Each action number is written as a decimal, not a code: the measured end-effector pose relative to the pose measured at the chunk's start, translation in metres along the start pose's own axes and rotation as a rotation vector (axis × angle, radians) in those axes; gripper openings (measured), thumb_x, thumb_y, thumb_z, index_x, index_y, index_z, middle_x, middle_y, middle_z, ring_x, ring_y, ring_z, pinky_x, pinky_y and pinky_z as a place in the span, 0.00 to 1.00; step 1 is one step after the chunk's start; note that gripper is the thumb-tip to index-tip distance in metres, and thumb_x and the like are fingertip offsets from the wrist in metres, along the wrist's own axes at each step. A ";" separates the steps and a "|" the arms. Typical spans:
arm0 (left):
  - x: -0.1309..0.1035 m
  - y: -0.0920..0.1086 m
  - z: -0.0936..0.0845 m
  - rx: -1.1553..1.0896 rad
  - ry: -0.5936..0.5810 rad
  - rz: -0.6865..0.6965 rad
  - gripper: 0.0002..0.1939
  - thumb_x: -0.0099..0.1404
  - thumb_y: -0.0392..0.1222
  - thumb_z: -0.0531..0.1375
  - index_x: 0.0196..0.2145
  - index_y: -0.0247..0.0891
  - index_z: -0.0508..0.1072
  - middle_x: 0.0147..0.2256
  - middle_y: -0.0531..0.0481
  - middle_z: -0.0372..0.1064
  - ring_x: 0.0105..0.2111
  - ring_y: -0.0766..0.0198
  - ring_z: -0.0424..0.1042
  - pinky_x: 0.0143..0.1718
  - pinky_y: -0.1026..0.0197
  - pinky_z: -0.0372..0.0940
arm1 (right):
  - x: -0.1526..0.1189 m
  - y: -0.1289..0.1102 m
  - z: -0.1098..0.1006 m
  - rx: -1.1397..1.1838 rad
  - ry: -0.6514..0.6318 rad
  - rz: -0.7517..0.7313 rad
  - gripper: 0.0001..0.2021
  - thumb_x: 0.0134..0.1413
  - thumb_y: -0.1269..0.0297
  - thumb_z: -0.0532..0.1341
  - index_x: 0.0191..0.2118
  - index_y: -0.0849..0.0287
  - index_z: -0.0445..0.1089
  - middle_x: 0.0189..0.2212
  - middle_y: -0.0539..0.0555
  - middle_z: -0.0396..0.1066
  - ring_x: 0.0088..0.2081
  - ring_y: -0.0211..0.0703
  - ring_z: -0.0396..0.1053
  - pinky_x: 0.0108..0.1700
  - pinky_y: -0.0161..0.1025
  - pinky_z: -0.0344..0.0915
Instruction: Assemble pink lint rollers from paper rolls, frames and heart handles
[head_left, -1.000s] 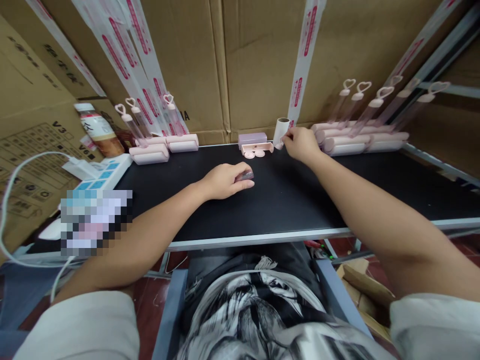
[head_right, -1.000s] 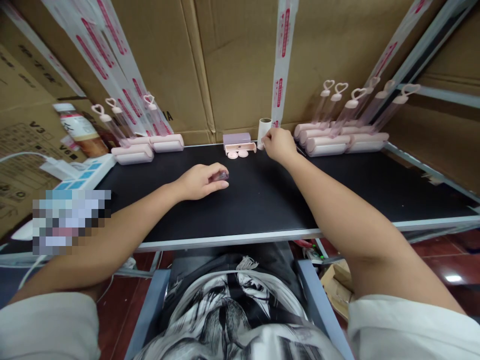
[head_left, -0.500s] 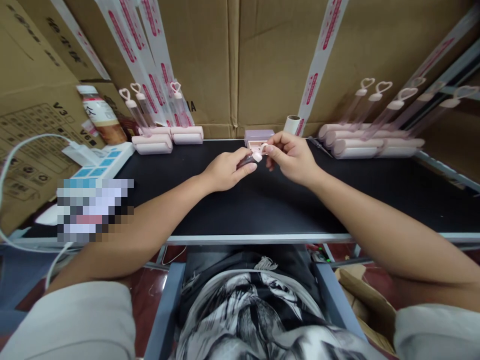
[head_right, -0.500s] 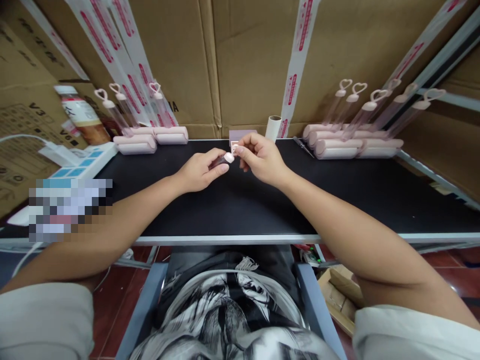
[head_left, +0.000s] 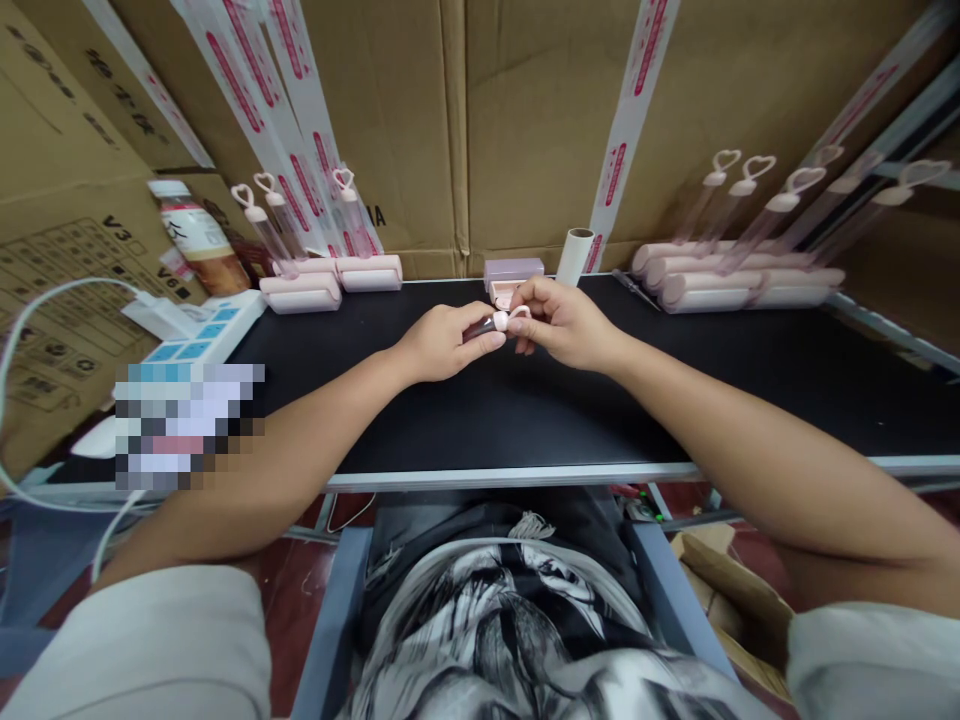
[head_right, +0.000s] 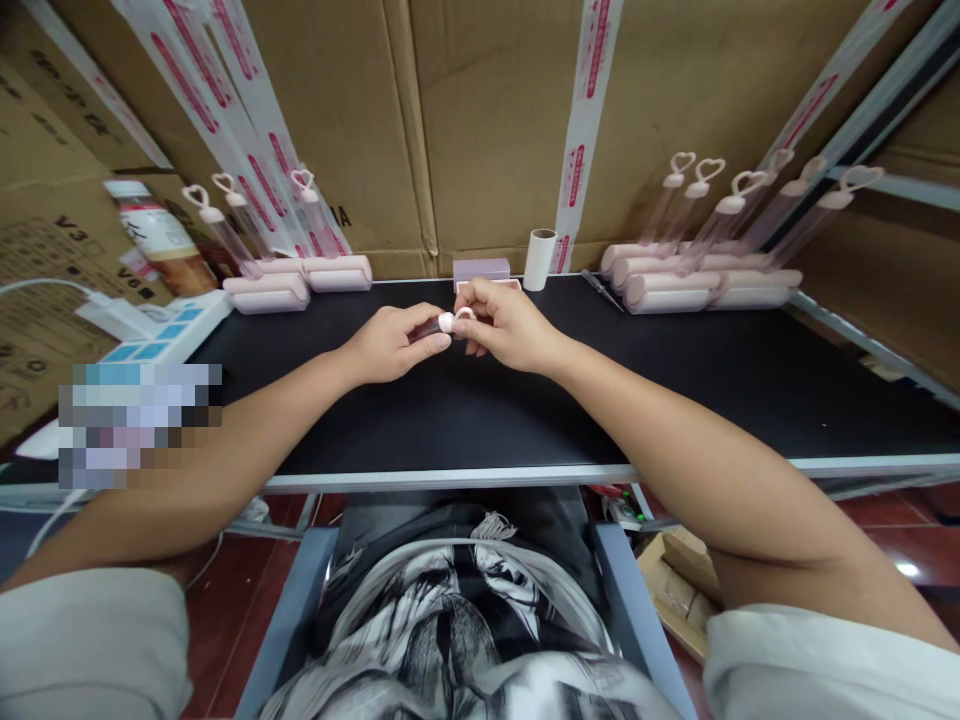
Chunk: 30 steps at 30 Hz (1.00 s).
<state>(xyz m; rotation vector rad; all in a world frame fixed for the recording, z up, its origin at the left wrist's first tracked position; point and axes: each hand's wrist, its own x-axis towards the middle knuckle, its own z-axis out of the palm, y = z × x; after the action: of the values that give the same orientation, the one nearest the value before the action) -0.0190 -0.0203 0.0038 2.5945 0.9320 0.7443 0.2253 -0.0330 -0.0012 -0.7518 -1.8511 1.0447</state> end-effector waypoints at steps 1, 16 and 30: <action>0.000 0.000 -0.001 0.007 -0.017 0.001 0.24 0.75 0.61 0.59 0.50 0.37 0.79 0.29 0.54 0.70 0.26 0.66 0.65 0.34 0.61 0.58 | 0.000 0.000 -0.001 -0.027 -0.032 0.018 0.26 0.55 0.38 0.76 0.41 0.54 0.71 0.27 0.47 0.75 0.27 0.40 0.75 0.31 0.38 0.75; -0.002 0.005 -0.006 0.349 -0.232 -0.047 0.23 0.75 0.64 0.57 0.41 0.40 0.77 0.29 0.48 0.76 0.27 0.58 0.72 0.30 0.59 0.51 | -0.002 0.008 -0.004 -0.416 -0.348 0.053 0.22 0.71 0.43 0.60 0.33 0.57 0.71 0.28 0.53 0.76 0.27 0.41 0.74 0.33 0.37 0.67; -0.005 0.015 -0.005 0.579 -0.333 -0.045 0.23 0.79 0.62 0.55 0.47 0.40 0.77 0.36 0.44 0.83 0.36 0.51 0.82 0.31 0.57 0.51 | -0.004 0.019 0.001 -0.557 -0.372 -0.131 0.20 0.75 0.49 0.55 0.33 0.56 0.67 0.24 0.49 0.67 0.26 0.39 0.62 0.34 0.38 0.55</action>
<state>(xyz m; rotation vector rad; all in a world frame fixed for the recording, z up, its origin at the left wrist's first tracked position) -0.0172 -0.0346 0.0121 3.0277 1.2276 0.0061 0.2279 -0.0281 -0.0194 -0.7691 -2.5276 0.6086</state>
